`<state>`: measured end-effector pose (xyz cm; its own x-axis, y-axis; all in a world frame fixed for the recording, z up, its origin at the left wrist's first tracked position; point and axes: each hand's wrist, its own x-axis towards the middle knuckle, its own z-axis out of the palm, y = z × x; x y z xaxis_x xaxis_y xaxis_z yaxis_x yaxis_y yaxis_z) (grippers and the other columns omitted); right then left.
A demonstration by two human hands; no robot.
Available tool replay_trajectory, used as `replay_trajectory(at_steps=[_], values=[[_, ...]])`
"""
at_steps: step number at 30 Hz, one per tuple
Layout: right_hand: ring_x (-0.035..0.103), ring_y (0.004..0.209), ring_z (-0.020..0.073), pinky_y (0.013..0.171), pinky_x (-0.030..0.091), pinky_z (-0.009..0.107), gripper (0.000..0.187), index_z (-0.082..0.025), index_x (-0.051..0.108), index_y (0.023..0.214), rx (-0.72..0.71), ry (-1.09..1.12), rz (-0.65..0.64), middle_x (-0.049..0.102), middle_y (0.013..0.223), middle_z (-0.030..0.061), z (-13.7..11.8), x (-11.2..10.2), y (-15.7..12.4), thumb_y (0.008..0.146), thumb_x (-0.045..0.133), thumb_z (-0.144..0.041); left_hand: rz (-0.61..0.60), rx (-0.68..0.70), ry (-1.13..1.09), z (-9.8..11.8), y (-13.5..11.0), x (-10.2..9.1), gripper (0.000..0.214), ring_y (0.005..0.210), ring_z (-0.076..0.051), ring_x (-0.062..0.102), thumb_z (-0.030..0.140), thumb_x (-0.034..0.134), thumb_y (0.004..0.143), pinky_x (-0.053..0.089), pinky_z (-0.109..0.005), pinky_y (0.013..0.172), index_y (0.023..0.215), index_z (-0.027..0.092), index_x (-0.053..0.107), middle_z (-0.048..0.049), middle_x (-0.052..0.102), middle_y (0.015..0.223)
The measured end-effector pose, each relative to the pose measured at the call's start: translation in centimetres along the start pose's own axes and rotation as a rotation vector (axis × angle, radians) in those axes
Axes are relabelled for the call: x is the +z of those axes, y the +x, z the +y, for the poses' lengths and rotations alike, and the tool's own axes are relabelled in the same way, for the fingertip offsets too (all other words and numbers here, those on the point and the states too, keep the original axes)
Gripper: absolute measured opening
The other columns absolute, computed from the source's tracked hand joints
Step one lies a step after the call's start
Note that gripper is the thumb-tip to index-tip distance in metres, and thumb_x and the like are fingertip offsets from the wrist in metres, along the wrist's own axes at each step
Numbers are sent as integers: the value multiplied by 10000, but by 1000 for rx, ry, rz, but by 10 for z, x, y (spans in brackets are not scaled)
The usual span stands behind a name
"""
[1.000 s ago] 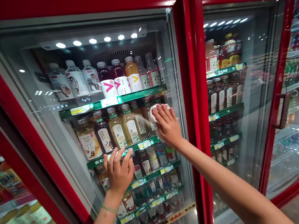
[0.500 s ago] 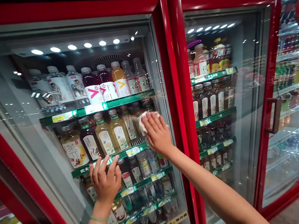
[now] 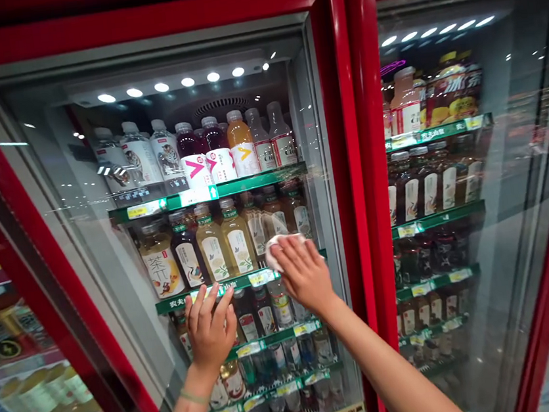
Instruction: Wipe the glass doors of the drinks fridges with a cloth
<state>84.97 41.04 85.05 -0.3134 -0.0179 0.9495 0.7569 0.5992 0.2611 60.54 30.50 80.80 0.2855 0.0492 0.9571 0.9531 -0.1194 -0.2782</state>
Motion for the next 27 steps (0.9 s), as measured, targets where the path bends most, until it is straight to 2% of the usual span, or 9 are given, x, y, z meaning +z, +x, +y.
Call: replay_trajectory(at_steps=[3, 6, 10, 13, 17, 20, 22, 24, 27], values=[[238, 1588, 270, 1300, 189, 545, 722, -275, 149, 1668, 276, -48, 116, 270, 1706, 56, 22, 0, 4, 1017, 458, -243, -1, 1, -32, -1, -2, 0, 467, 1416, -283, 500, 70, 691, 858, 303, -528, 1267, 1304, 207, 688, -119, 702, 1283], [189, 1599, 301, 1288, 185, 601, 713, -269, 90, 1673, 455, -52, 170, 187, 1729, 63, 11, 4, 31, 1039, 416, -257, 25, -12, -41, 1, -2, 2, 459, 1435, -274, 486, 59, 679, 857, 296, -523, 1273, 1294, 197, 692, -123, 712, 1268], [199, 1599, 255, 1319, 158, 506, 764, -265, 104, 1674, 137, 5, 13, 214, 1721, 44, -33, 8, 35, 1011, 485, -269, 20, -12, -57, -2, -3, 0, 444, 1429, -260, 504, 60, 657, 869, 309, -509, 1271, 1286, 208, 694, -110, 717, 1276], [223, 1593, 237, 1321, 162, 488, 755, -286, 145, 1669, 2, -2, -61, 265, 1708, 28, -23, 4, 3, 1001, 496, -274, -10, 6, -79, -8, -10, -4, 455, 1413, -258, 528, 48, 637, 871, 335, -499, 1260, 1293, 210, 687, -107, 709, 1305], [199, 1597, 292, 1274, 250, 594, 705, -295, 121, 1670, 422, -41, 84, 208, 1729, 55, 14, 0, -14, 1031, 414, -252, -21, 18, -84, -13, -22, -4, 483, 1424, -253, 524, 58, 628, 872, 343, -474, 1260, 1325, 221, 671, -106, 699, 1333], [141, 1607, 315, 1270, 197, 654, 704, -277, 77, 1674, 591, -13, 155, 158, 1737, 71, -9, 7, 8, 1043, 389, -259, 10, 2, -67, -12, -28, -2, 495, 1432, -254, 515, 72, 640, 869, 330, -472, 1268, 1339, 227, 664, -104, 703, 1324], [127, 1610, 292, 1293, 176, 609, 738, -280, 58, 1674, 459, 16, 84, 141, 1736, 58, -41, 13, 23, 1031, 419, -240, 17, 4, -64, -12, -29, -1, 498, 1429, -254, 518, 70, 651, 863, 341, -470, 1262, 1336, 223, 662, -107, 707, 1312], [150, 1608, 235, 1324, 131, 510, 763, -284, 87, 1673, 188, 34, -10, 213, 1720, 30, -62, 15, 26, 1014, 470, -246, 22, 11, -70, -13, -29, -2, 488, 1414, -253, 531, 59, 654, 857, 369, -464, 1246, 1320, 214, 667, -110, 710, 1293], [157, 1605, 179, 1333, 74, 446, 740, -294, 142, 1667, 30, 29, -59, 268, 1705, 0, -45, 8, 9, 1011, 482, -240, 28, 19, -94, -15, -28, -5, 454, 1386, -255, 552, 33, 656, 845, 402, -463, 1223, 1268, 194, 683, -118, 710, 1253]])
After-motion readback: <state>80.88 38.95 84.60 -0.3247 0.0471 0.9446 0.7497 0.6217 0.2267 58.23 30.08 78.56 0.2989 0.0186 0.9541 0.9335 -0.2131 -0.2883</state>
